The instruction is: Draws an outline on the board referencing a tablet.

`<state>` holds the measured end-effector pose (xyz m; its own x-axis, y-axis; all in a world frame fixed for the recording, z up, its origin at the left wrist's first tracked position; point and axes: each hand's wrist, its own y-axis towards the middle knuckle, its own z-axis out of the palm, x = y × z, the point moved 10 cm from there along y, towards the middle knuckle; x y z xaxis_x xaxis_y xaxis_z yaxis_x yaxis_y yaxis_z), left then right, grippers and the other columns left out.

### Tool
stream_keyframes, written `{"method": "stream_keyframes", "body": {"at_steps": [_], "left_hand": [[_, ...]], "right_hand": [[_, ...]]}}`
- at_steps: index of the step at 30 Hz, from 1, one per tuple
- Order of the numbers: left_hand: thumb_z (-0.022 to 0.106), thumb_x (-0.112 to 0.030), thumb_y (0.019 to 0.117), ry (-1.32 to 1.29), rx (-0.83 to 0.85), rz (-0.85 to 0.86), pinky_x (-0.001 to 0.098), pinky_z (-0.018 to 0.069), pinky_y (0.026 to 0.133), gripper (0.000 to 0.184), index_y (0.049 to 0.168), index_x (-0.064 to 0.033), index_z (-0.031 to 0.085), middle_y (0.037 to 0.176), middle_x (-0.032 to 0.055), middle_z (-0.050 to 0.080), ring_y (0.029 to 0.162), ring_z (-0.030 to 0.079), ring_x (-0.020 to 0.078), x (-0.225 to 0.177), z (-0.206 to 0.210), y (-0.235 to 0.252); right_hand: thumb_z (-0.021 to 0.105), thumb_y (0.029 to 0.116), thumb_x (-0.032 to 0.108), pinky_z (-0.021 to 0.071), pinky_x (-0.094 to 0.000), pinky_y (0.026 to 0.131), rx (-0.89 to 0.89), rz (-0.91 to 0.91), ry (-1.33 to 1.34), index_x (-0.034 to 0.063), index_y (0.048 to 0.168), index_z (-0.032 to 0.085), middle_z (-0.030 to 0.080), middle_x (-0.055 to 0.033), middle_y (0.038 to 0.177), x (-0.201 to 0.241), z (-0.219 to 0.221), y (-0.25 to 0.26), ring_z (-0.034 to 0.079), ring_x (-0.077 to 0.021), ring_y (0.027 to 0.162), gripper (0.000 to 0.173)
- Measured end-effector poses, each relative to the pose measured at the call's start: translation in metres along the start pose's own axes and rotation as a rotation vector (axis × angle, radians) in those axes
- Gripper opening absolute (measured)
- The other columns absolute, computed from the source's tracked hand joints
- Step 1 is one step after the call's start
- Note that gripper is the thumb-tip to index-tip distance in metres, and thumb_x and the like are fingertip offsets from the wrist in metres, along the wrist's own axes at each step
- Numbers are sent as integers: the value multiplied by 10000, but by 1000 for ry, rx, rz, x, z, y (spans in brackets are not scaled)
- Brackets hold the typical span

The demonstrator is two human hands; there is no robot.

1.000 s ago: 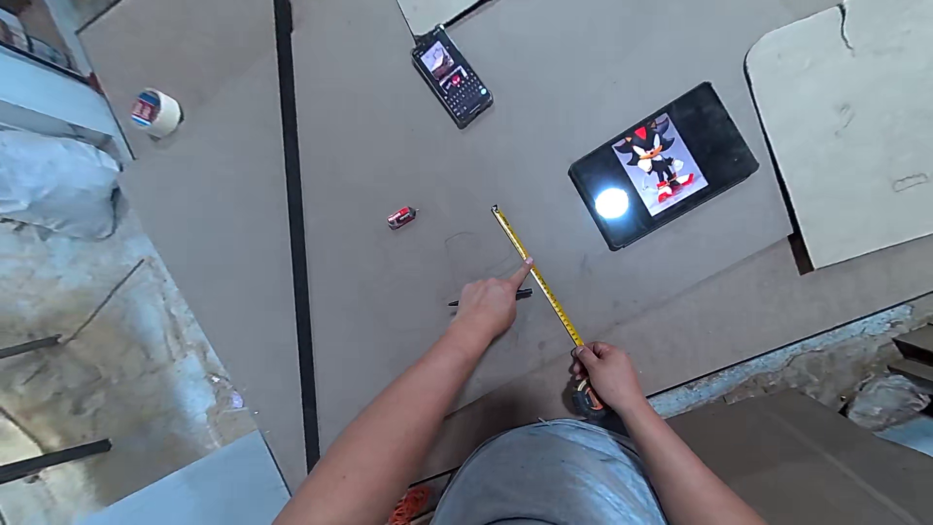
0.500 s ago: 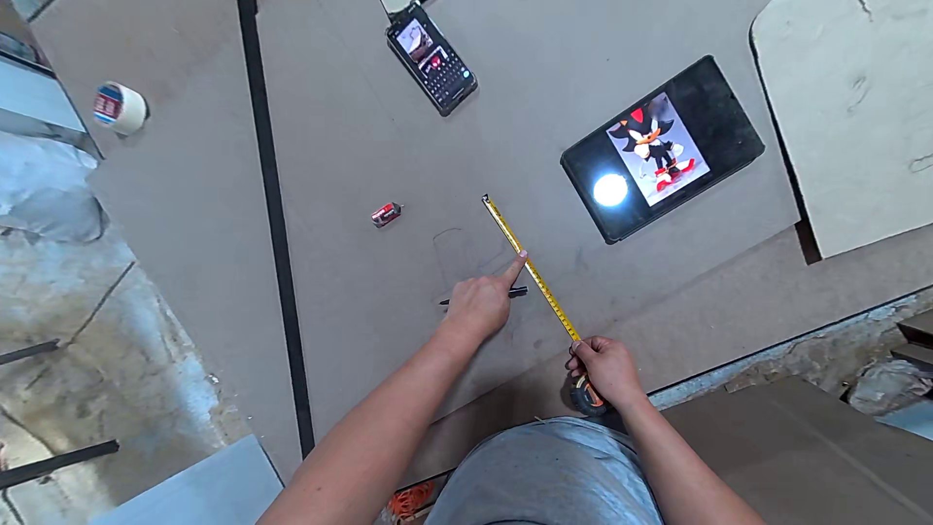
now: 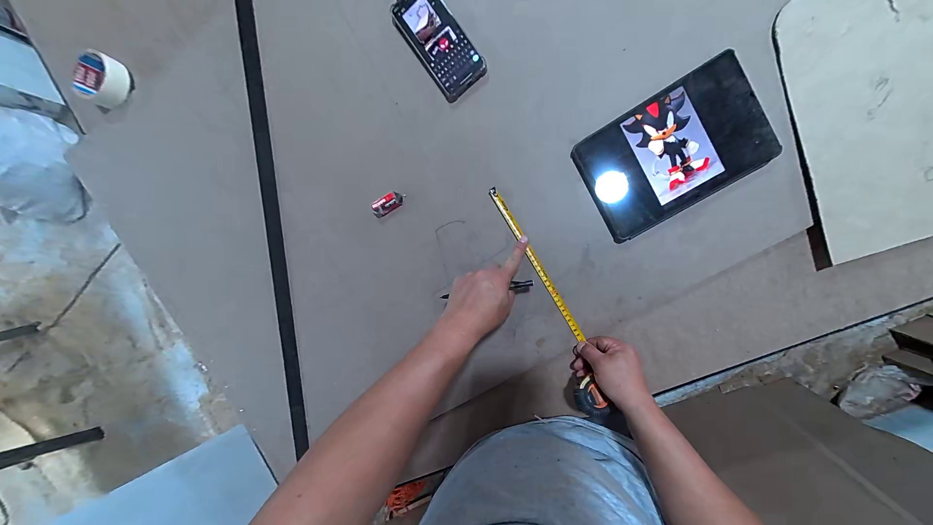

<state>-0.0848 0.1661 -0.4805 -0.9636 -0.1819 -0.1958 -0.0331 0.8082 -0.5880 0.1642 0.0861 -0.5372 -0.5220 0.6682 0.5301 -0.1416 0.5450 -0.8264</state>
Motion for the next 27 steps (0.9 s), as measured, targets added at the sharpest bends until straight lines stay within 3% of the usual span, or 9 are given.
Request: {"method": "stream_keyframes", "body": {"at_steps": [2,4,8,10,12,15,18,24,27], "left_hand": [[642,-201,988,-241,-206,-62,614,572,845,615,1573,-200,454,1074,178,742,940,729,370,14,-28,-7],[528,-330,1066,-457,-393,-145,559,575,835,351,1230,-81,712,991,135,747,885,728,286,39,-54,-14],[290,-544,1099,-810,-515,-210,445,602,853,660,1056,-76,754,960,50,768,875,734,152,86,-90,-12],[218,-572,1101,-907,-562,-230,375,607,606,756,955,-58,752,707,29,721,596,682,133,104,-103,-9],[229,-573,1103,-1024,-565,-231,349,598,528,747,978,-44,741,623,20,693,510,661,135,119,-108,-3],[496,-375,1096,-1195,-587,-127,342,642,687,388,1113,-41,693,834,45,765,719,745,165,131,-108,11],[755,-200,930,-1131,-709,-168,271,535,598,170,1008,-94,647,790,-10,668,645,621,96,143,-104,21],[459,-176,1072,-1321,-537,-128,326,615,694,301,1205,2,661,866,72,752,731,721,157,131,-84,56],[557,-116,1035,-1289,-450,-161,344,628,743,224,1179,-1,686,907,94,760,776,736,178,119,-80,72]], "right_hand": [[582,1066,310,630,-375,628,-4,1,-3,148,922,763,766,7,759,-1,0,1,732,-145,641,282],[584,1065,308,637,-378,632,-9,-7,1,151,905,760,766,8,756,-1,0,1,735,-146,640,285],[584,1065,313,632,-374,619,-7,-19,-9,152,899,759,765,12,754,-1,0,2,731,-145,633,290],[591,1064,311,634,-370,625,-3,-13,-2,151,900,759,765,11,755,-1,0,3,731,-145,635,284],[601,1060,305,634,-373,628,-7,-4,7,149,893,761,765,6,752,-2,0,4,733,-150,636,279],[604,1058,290,634,-365,632,-9,0,16,142,889,758,763,0,749,-4,0,4,733,-153,639,273],[606,1057,257,647,-349,670,-2,9,43,119,879,752,764,-11,750,-3,0,6,746,-157,670,269],[597,1048,221,651,-352,683,10,-15,76,93,879,750,762,-28,748,-3,1,10,748,-167,679,262],[591,1048,213,654,-355,679,15,-16,96,81,888,751,764,-39,758,-4,1,11,748,-176,677,262]]}}
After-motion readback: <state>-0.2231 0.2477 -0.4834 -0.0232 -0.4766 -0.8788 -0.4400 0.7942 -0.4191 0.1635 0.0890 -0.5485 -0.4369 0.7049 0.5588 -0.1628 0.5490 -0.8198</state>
